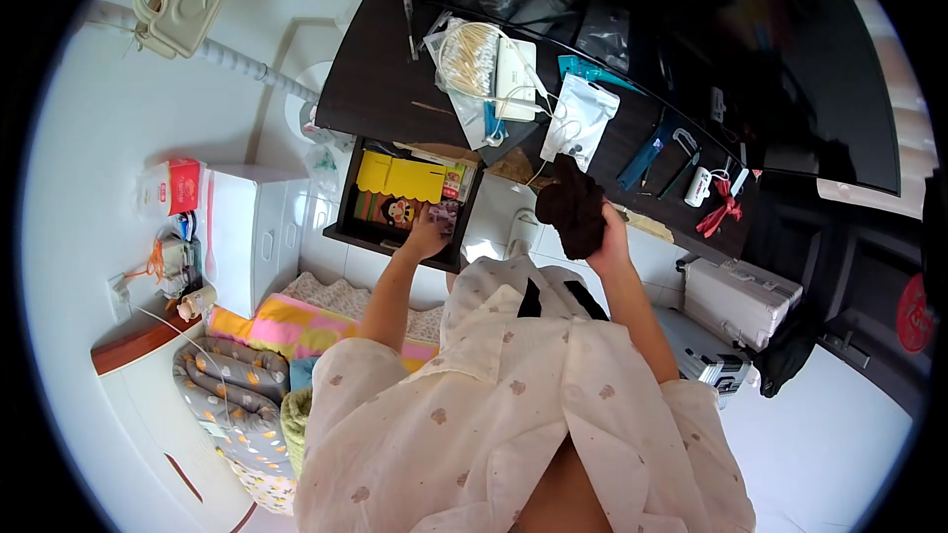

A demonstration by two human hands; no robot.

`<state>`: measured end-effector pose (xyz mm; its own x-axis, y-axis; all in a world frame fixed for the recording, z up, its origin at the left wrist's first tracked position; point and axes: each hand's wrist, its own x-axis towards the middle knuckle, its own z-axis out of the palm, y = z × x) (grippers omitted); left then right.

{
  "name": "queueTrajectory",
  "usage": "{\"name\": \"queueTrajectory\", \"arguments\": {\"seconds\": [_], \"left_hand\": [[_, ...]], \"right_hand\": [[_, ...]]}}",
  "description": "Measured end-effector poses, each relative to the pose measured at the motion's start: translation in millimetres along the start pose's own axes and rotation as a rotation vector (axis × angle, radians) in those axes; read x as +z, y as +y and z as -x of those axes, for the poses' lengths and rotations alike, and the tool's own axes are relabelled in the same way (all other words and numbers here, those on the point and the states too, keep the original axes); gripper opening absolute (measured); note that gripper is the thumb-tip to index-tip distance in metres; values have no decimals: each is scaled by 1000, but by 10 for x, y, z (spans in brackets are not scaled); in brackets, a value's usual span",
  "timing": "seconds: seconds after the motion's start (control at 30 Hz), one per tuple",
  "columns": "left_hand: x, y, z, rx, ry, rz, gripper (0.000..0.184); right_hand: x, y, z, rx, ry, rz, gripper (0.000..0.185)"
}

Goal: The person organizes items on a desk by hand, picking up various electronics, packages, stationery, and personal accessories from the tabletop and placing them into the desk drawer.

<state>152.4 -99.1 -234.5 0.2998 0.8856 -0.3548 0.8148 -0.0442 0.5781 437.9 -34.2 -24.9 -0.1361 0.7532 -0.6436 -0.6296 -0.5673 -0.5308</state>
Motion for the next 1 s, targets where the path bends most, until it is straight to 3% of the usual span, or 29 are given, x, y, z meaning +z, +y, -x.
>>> {"name": "queueTrajectory", "arguments": {"seconds": [0.07, 0.13, 0.17, 0.23, 0.37, 0.43, 0.47, 0.53, 0.6, 0.67, 0.7, 0.73, 0.8, 0.83, 0.9, 0.97, 1.0], "left_hand": [[6, -56, 4, 46, 68, 6, 34], [-39, -77, -25, -149, 93, 514, 34], [-54, -74, -34, -147, 92, 510, 34], [-31, -74, -54, -275, 127, 784, 35], [-87, -72, -95, -138, 18, 727, 42], [-207, 149, -88, -156, -81, 318, 33], [-101, 134, -90, -150, -85, 315, 33], [452, -59, -148, 54, -245, -389, 33], [644, -187, -231, -22, -185, -375, 33], [503, -194, -235, -157, -273, -120, 30], [12, 171, -190, -270, -291, -18, 30], [-159, 221, -224, -265, -287, -28, 30], [-436, 273, -331, -39, -207, -180, 31], [-836, 545, -364, 5, -241, 35, 31], [-1456, 1198, -462, -201, 43, 372, 23], [-1636, 1466, -781, 45, 547, 367, 13], [-1698, 1537, -976, 108, 670, 277, 4]], "right_hand": [[-3, 7, -12, 2, 4, -6, 34], [29, -8, -12, 21, 20, -17, 33], [47, -16, -15, 18, 19, -21, 33], [68, -31, -11, 11, 16, -15, 33], [68, -41, -36, 56, 86, -44, 35], [25, -18, -54, 42, 55, -52, 35], [9, -9, -61, 37, 58, -57, 35], [-6, -14, -66, 5, 36, -40, 35], [2, -80, -49, 14, 63, -75, 37], [-23, -141, -38, 30, 82, -111, 38], [-57, -177, -50, 8, -84, -217, 39], [-85, -213, -57, -17, -251, -323, 40], [-124, -301, -62, -83, -330, -353, 41], [-134, -343, -61, -142, -403, -377, 42], [-48, -466, 4, -127, -345, -397, 43], [-33, -553, 3, -109, -289, -415, 44], [-73, -567, -46, -127, -173, -337, 40]]}}
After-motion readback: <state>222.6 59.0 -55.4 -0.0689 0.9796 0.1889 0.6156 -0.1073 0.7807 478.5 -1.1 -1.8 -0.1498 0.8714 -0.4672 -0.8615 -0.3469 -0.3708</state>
